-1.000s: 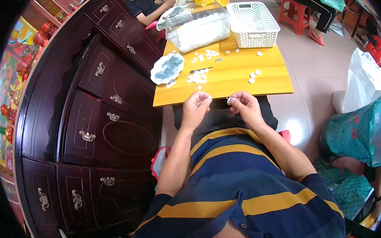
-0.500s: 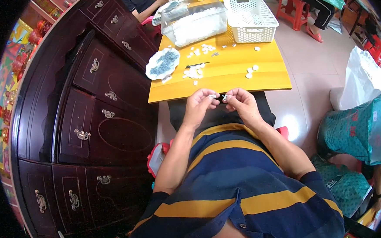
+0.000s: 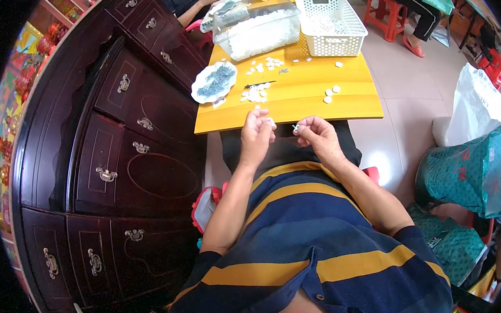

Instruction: Manually assembling small white plastic components by pressing pieces together at a workstation.

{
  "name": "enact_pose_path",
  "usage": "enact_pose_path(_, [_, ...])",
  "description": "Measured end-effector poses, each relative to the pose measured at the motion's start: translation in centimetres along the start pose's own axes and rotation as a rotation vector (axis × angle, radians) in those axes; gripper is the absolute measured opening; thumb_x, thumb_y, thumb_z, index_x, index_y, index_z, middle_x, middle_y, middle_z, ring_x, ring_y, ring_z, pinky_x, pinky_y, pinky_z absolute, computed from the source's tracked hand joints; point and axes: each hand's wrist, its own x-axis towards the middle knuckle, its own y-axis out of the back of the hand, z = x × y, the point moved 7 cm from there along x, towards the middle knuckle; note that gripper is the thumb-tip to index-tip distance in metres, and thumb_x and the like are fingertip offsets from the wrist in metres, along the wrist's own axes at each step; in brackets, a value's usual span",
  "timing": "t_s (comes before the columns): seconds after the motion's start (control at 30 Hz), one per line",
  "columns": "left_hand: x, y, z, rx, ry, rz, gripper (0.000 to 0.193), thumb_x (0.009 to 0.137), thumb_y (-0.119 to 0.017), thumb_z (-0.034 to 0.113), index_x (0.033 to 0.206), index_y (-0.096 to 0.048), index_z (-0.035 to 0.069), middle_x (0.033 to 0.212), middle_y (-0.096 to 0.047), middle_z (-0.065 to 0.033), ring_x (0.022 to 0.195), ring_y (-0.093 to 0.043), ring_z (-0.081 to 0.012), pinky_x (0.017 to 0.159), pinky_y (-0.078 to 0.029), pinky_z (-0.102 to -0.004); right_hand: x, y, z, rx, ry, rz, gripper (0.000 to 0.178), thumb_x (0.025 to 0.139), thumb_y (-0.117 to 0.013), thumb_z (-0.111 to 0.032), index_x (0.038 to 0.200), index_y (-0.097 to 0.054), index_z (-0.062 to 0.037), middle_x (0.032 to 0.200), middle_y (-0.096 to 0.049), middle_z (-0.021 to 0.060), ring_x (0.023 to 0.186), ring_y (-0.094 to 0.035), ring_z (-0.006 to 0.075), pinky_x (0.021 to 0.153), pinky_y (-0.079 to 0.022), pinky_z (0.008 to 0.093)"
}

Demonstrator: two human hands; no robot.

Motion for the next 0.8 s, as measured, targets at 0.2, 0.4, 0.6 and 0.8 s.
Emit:
enact_pose_path(0.2, [-0.2,-0.2,-0.2,0.044,0.003,-0.088,0.016,0.097,-0.059,0.006,0.111,-0.064,0.001,0.086,-0.066,-0.0026,0.065,-0.056,-0.0051,0.060,-0.048,-0.0203,-0.1,-0.5,-0.2,-0.007,0.006,-0.032,0.008,0.099,-0.062,-0.010,0.105,-0.063,-0.0039,0.091,-0.070,0.0026,0.074,-0.062,0.0077,0.068,-0.051,0.0207])
enact_pose_path(0.4, [-0.4,-0.5,-0.2,0.080,-0.025,-0.122,0.020,0.098,-0.059,0.006,0.114,-0.069,0.001,0.088,-0.067,-0.0011,0.066,-0.055,-0.0039,0.061,-0.047,-0.0193,0.2,-0.4,0.8,-0.060,-0.015,-0.075,0.009,0.099,-0.062,-0.010,0.105,-0.063,-0.0033,0.090,-0.068,0.0024,0.075,-0.062,0.0074,0.068,-0.051,0.0206])
enact_pose_path(0.6, [-0.7,-0.9,0.3,0.147,-0.114,-0.135,0.021,0.097,-0.061,0.007,0.115,-0.069,0.000,0.091,-0.069,-0.0017,0.069,-0.057,-0.0050,0.063,-0.050,-0.0213,0.2,-0.4,1.1,-0.118,-0.051,-0.069,0.008,0.099,-0.061,-0.009,0.105,-0.062,-0.0029,0.089,-0.068,0.0024,0.073,-0.060,0.0068,0.067,-0.050,0.0201])
enact_pose_path(0.8, [-0.9,-1.4,0.8,0.151,-0.133,-0.139,0.021,0.096,-0.062,0.005,0.115,-0.068,-0.001,0.093,-0.070,-0.0030,0.070,-0.059,-0.0060,0.064,-0.051,-0.0223,0.1,-0.5,1.1,-0.099,-0.052,-0.066,0.008,0.098,-0.061,-0.008,0.104,-0.063,-0.0028,0.087,-0.067,0.0021,0.071,-0.060,0.0066,0.065,-0.049,0.0196])
